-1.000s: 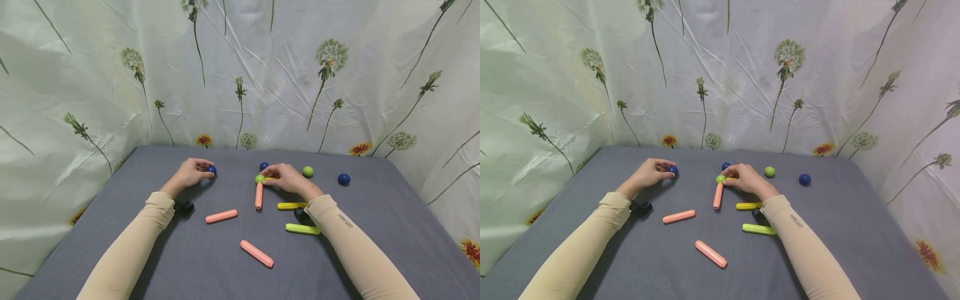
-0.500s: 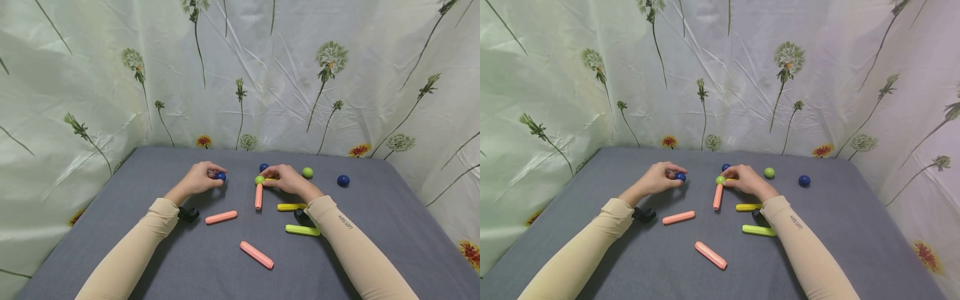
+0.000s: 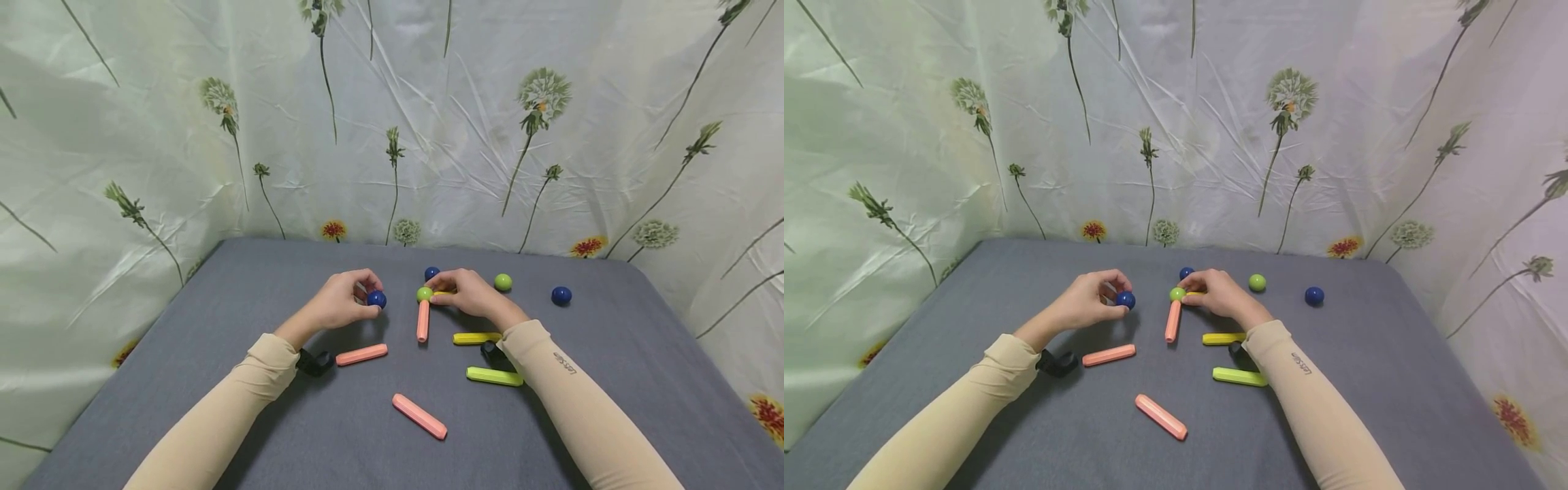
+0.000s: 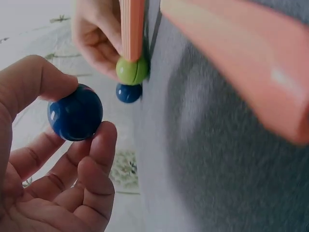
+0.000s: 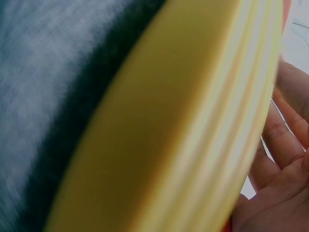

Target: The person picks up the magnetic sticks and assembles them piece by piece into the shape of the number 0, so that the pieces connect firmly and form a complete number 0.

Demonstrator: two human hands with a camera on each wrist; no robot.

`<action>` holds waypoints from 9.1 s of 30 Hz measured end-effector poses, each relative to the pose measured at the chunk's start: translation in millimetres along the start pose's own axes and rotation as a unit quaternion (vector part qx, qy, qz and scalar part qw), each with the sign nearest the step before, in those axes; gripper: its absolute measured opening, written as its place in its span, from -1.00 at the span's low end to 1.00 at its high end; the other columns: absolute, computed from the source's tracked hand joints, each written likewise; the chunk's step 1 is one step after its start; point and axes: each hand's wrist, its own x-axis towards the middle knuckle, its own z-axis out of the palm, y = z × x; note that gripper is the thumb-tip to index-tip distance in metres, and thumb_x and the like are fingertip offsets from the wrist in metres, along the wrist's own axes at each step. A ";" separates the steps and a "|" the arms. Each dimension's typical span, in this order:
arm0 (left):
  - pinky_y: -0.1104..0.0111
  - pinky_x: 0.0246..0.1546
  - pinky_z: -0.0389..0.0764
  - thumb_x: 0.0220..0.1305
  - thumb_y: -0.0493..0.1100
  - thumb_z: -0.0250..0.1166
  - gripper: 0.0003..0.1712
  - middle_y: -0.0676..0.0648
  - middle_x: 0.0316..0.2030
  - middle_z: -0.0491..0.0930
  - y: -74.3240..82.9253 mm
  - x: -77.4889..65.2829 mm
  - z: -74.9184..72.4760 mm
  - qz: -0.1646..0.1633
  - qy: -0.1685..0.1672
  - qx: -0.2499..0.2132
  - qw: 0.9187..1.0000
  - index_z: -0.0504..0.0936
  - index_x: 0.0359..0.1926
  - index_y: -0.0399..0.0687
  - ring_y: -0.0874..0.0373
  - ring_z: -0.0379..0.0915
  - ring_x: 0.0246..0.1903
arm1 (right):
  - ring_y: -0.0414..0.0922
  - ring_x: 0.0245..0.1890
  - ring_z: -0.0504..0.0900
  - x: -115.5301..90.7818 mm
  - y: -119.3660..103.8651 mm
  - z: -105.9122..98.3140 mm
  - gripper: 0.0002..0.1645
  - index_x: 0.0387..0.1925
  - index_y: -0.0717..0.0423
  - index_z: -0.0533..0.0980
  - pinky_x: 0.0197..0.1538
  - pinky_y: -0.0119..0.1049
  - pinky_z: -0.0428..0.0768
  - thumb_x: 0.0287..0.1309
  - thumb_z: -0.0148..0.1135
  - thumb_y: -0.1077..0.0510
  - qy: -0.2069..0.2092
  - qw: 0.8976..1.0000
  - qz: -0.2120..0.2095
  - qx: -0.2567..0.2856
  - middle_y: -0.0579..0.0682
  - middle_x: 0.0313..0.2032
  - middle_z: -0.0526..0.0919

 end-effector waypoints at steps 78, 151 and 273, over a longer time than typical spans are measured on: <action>0.49 -0.36 0.65 0.14 -0.16 0.69 -0.57 0.06 -0.32 0.66 37.8 -24.0 68.8 0.042 -0.067 -0.005 0.997 0.55 -0.20 -0.03 0.34 0.61 -0.37 | 0.00 0.08 0.74 1.6 -2.4 1.6 -0.59 0.25 0.04 0.67 0.26 0.03 0.66 0.45 0.41 0.07 0.003 1.000 -0.009 0.003 0.03 0.01 0.80; 0.42 -0.05 0.66 0.48 -0.22 0.40 -0.74 0.09 -0.10 0.80 42.0 8.7 39.2 0.114 -0.255 0.064 0.958 0.77 0.13 0.10 0.35 0.65 -0.16 | -0.36 -0.61 0.46 -132.2 -80.0 54.5 -0.76 -0.26 -0.14 0.65 -0.47 -0.47 0.33 0.24 0.59 -0.08 -0.150 0.987 -0.023 0.058 -0.26 -0.60 0.56; 0.47 -0.30 0.58 0.49 -0.11 0.42 -0.66 0.02 -0.11 0.75 44.8 -36.0 72.5 0.074 -0.113 0.039 0.990 0.71 0.22 0.09 0.37 0.55 -0.36 | -0.04 -0.26 0.83 -96.7 -7.1 -40.4 -0.58 0.03 0.27 0.61 -0.11 -0.12 0.78 0.54 0.29 -0.04 0.026 0.985 0.127 0.112 0.18 -0.18 0.84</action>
